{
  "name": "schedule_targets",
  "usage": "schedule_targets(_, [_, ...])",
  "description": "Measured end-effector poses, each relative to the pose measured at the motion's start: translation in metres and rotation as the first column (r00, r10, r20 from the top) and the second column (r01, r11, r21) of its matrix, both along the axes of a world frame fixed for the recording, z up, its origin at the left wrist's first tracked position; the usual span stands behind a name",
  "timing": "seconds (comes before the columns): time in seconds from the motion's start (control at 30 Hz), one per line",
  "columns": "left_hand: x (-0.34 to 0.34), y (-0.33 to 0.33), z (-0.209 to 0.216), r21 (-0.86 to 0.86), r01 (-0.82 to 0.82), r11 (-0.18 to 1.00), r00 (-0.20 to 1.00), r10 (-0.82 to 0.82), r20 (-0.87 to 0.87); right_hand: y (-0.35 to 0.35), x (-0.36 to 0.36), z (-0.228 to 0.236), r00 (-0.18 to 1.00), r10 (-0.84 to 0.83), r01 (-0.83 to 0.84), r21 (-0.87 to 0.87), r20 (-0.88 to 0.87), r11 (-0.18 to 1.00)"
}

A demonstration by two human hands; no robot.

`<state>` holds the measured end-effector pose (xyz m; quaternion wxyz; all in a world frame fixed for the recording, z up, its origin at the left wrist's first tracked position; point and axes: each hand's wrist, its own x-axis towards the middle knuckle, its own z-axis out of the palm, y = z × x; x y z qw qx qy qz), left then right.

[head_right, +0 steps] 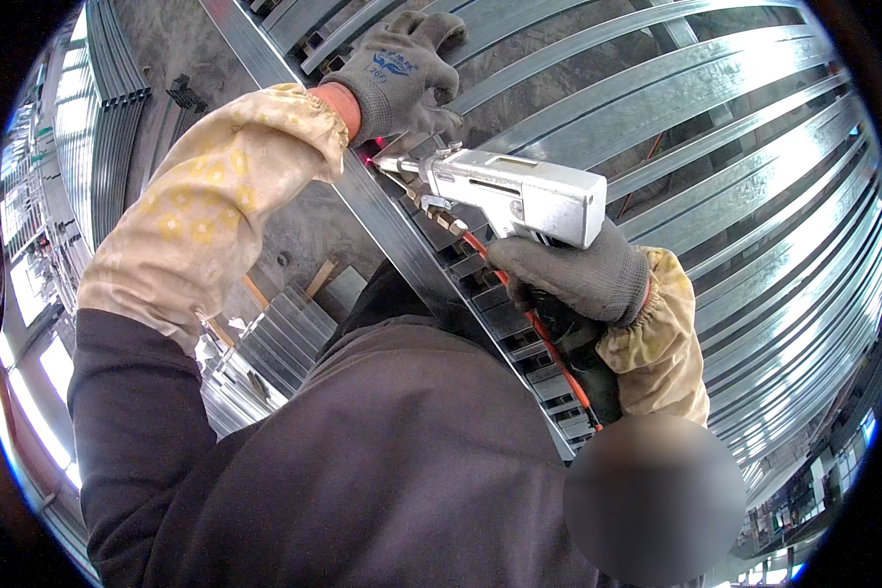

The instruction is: The person uses a handheld welding tool to join metal beams in a large metal frame structure. They repeatedly position the tool, weld along seams, and reposition the frame as needed.

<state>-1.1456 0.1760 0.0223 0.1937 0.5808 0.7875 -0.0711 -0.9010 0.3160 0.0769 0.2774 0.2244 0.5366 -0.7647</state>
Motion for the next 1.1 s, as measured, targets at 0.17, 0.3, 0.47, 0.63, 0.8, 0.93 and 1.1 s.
schedule_targets(0.17, [0.002, 0.002, 0.007, -0.027, -0.022, 0.999, 1.000, 0.022, 0.016, -0.004, 0.000, -0.001, 0.999, -0.032, 0.033, 0.007, -0.043, 0.999])
schedule_targets(0.3, [0.005, 0.004, 0.021, -0.054, -0.023, 0.998, 0.999, 0.024, 0.025, -0.003, -0.001, 0.003, 0.999, -0.028, 0.028, 0.005, -0.020, 1.000])
schedule_targets(0.47, [0.004, 0.005, 0.022, -0.092, -0.044, 0.995, 0.997, 0.050, 0.058, -0.002, 0.000, -0.001, 1.000, -0.001, 0.001, 0.010, -0.028, 1.000])
schedule_targets(0.63, [0.004, 0.003, 0.020, -0.070, -0.022, 0.997, 0.999, 0.024, 0.026, -0.003, 0.001, -0.003, 0.999, -0.008, 0.009, 0.015, -0.042, 1.000])
schedule_targets(0.8, [0.004, 0.004, 0.021, -0.072, -0.021, 0.997, 0.999, 0.025, 0.043, -0.003, 0.001, 0.000, 0.999, -0.013, 0.014, 0.014, -0.033, 1.000])
schedule_targets(0.93, [0.005, 0.003, 0.020, -0.062, -0.031, 0.998, 0.999, 0.033, 0.029, -0.003, 0.004, -0.003, 0.999, -0.029, 0.028, -0.018, -0.028, 0.999])
schedule_targets(1.1, [0.006, 0.001, 0.023, -0.061, -0.043, 0.997, 0.999, 0.045, 0.030, -0.002, 0.006, -0.006, 0.999, -0.004, 0.004, 0.017, -0.037, 1.000])
